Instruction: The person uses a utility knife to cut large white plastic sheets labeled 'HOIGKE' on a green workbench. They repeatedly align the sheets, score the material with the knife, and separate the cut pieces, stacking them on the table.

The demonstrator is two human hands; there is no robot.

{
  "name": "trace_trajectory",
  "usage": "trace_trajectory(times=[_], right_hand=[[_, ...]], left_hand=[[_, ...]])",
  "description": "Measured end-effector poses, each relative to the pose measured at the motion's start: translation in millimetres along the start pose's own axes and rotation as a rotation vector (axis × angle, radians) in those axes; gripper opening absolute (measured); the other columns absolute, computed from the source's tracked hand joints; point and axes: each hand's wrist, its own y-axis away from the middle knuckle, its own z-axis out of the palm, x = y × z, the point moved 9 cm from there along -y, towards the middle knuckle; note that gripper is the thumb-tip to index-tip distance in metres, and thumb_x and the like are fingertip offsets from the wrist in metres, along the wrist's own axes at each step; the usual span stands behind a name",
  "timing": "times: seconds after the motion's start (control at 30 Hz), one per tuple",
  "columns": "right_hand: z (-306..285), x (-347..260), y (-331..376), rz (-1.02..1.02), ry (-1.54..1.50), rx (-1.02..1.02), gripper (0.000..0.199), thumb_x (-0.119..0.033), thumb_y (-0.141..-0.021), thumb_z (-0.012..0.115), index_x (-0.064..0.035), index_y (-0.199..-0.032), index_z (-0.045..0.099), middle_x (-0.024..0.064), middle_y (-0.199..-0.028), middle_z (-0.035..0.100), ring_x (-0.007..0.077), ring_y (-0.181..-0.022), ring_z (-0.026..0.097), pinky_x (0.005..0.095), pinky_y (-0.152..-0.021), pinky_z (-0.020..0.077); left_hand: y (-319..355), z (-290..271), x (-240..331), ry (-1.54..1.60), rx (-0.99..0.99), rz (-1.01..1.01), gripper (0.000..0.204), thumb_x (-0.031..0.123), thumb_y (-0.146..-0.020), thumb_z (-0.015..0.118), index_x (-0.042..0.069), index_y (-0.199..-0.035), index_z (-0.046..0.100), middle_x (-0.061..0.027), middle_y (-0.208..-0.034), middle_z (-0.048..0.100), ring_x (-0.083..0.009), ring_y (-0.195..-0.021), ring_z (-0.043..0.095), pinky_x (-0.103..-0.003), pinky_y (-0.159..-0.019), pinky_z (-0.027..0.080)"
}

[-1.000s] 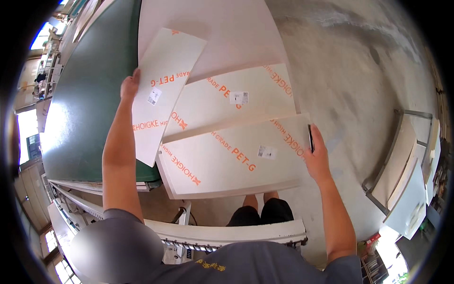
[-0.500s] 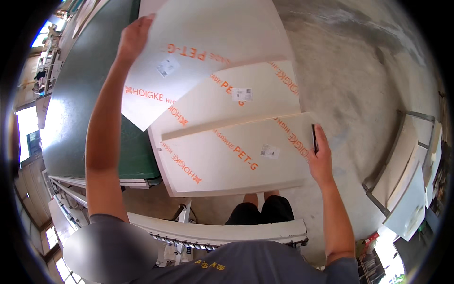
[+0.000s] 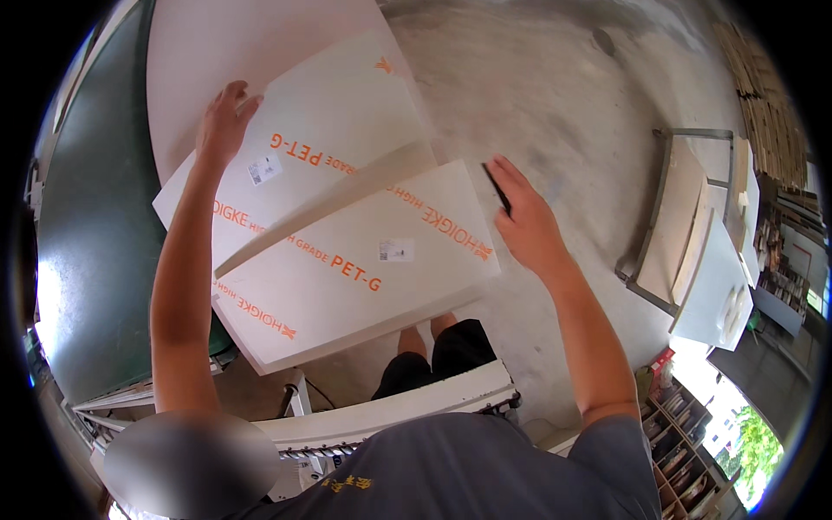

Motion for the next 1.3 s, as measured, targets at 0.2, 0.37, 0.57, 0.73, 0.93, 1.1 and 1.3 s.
trace_trajectory(times=[0.2, 0.37, 0.57, 0.73, 0.93, 1.1, 1.3], right_hand=[[18, -12, -35, 0.024, 0.357, -0.353, 0.063, 0.006, -0.084, 0.048, -0.0073, -0.145, 0.05, 0.0046, -0.157, 0.044, 0.0325, -0.128, 0.055, 0.0409, -0.103, 0.0482], [31, -9, -60, 0.027, 0.454, -0.436, 0.054, 0.005, -0.084, 0.05, -0.0086, -0.135, 0.057, 0.0112, -0.135, 0.061, 0.0351, -0.116, 0.06, 0.0436, -0.094, 0.0499], [47, -7, -72, 0.067, 0.551, -0.569, 0.041, 0.005, -0.084, 0.05, -0.0086, -0.121, 0.064, 0.0154, -0.112, 0.069, 0.0379, -0.105, 0.063, 0.046, -0.084, 0.0513], [56, 15, -21, 0.119, 0.621, -0.712, 0.046, 0.005, -0.085, 0.051, -0.0109, -0.127, 0.062, 0.0166, -0.111, 0.07, 0.0386, -0.102, 0.065, 0.0468, -0.082, 0.0517], [48, 71, 118, 0.151, 0.619, -0.995, 0.05, 0.006, -0.084, 0.052, -0.0082, -0.131, 0.059, 0.0153, -0.12, 0.068, 0.038, -0.115, 0.063, 0.0466, -0.096, 0.0517], [12, -6, -15, -0.13, 0.498, -0.398, 0.052, 0.007, -0.084, 0.048, -0.0092, -0.133, 0.059, 0.0129, -0.128, 0.065, 0.0365, -0.118, 0.06, 0.0438, -0.096, 0.0512], [31, -10, -69, 0.087, 0.63, -0.605, 0.05, 0.006, -0.086, 0.046, -0.0085, -0.132, 0.061, 0.0146, -0.126, 0.066, 0.0364, -0.111, 0.062, 0.0442, -0.089, 0.0519]], left_hand=[[164, 60, 78, -0.093, -0.182, -0.017, 0.078, 0.048, -0.097, 0.061, 0.012, -0.159, 0.03, -0.0146, -0.167, 0.022, -0.0392, -0.154, 0.016, -0.056, -0.124, 0.014], [208, 77, 94, -0.221, -0.16, -0.06, 0.082, 0.047, -0.095, 0.062, 0.017, -0.161, 0.025, -0.0105, -0.169, 0.018, -0.0392, -0.155, 0.012, -0.06, -0.124, 0.008], [207, 76, 94, -0.247, -0.118, -0.035, 0.079, 0.049, -0.097, 0.059, 0.018, -0.161, 0.025, -0.0096, -0.169, 0.019, -0.0376, -0.156, 0.013, -0.06, -0.124, 0.009], [207, 77, 95, -0.261, -0.113, -0.039, 0.078, 0.049, -0.098, 0.058, 0.019, -0.162, 0.024, -0.0084, -0.169, 0.019, -0.0361, -0.156, 0.013, -0.058, -0.124, 0.01], [207, 77, 96, -0.265, -0.106, -0.046, 0.078, 0.048, -0.098, 0.058, 0.018, -0.162, 0.024, -0.0085, -0.169, 0.019, -0.0356, -0.156, 0.012, -0.058, -0.125, 0.008], [205, 77, 95, -0.275, -0.125, -0.055, 0.08, 0.051, -0.097, 0.059, 0.018, -0.162, 0.025, -0.0082, -0.17, 0.017, -0.0351, -0.156, 0.011, -0.058, -0.125, 0.007], [208, 76, 97, -0.271, -0.117, -0.043, 0.08, 0.05, -0.096, 0.06, 0.018, -0.161, 0.026, -0.009, -0.169, 0.019, -0.0369, -0.156, 0.012, -0.059, -0.124, 0.009]])
